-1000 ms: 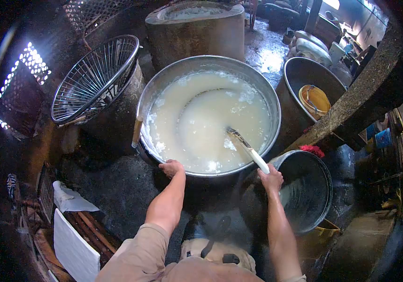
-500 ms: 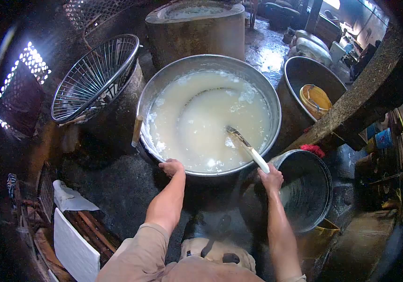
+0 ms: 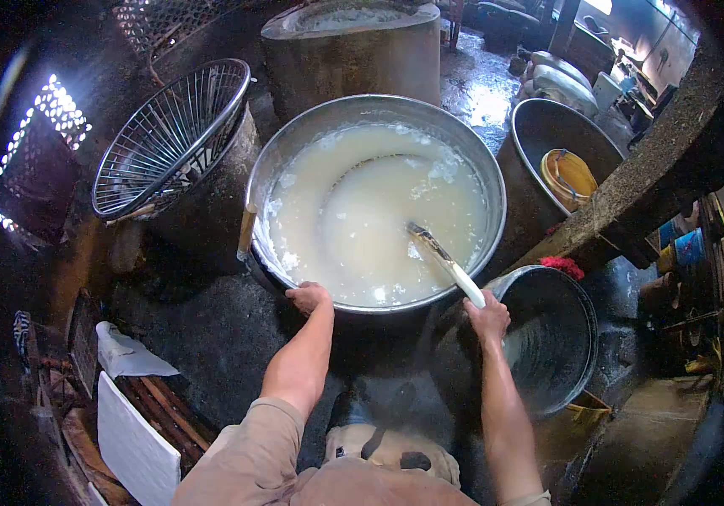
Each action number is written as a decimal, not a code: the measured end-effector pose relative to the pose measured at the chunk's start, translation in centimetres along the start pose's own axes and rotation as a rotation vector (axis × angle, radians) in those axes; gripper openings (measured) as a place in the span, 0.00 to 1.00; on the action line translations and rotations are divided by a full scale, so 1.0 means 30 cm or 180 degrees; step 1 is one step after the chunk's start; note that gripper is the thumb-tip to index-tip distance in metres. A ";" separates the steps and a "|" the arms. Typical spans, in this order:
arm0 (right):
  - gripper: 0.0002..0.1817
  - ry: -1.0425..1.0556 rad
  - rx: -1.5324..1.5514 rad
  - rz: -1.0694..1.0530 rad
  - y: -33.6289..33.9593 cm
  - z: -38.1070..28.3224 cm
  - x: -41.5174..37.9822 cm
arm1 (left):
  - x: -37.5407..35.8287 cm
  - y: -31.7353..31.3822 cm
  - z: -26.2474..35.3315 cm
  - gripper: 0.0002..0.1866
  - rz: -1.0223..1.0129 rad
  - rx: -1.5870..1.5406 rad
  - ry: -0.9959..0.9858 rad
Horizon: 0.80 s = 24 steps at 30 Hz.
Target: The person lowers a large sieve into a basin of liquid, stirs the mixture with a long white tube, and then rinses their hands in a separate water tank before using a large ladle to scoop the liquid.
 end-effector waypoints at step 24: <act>0.23 0.0162 0.0045 -0.0032 0.004 0.059 -0.100 | -0.049 0.059 -0.104 0.15 0.0078 -0.0144 0.0098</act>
Point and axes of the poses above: each hand's wrist, its own x-axis towards the middle knuckle, its own y-axis out of the back of the hand, z = x × y, the point moved 7 cm from there along x, towards the middle knuckle, and after that the axes turned 4 degrees about -y, right-handed, at the moved point
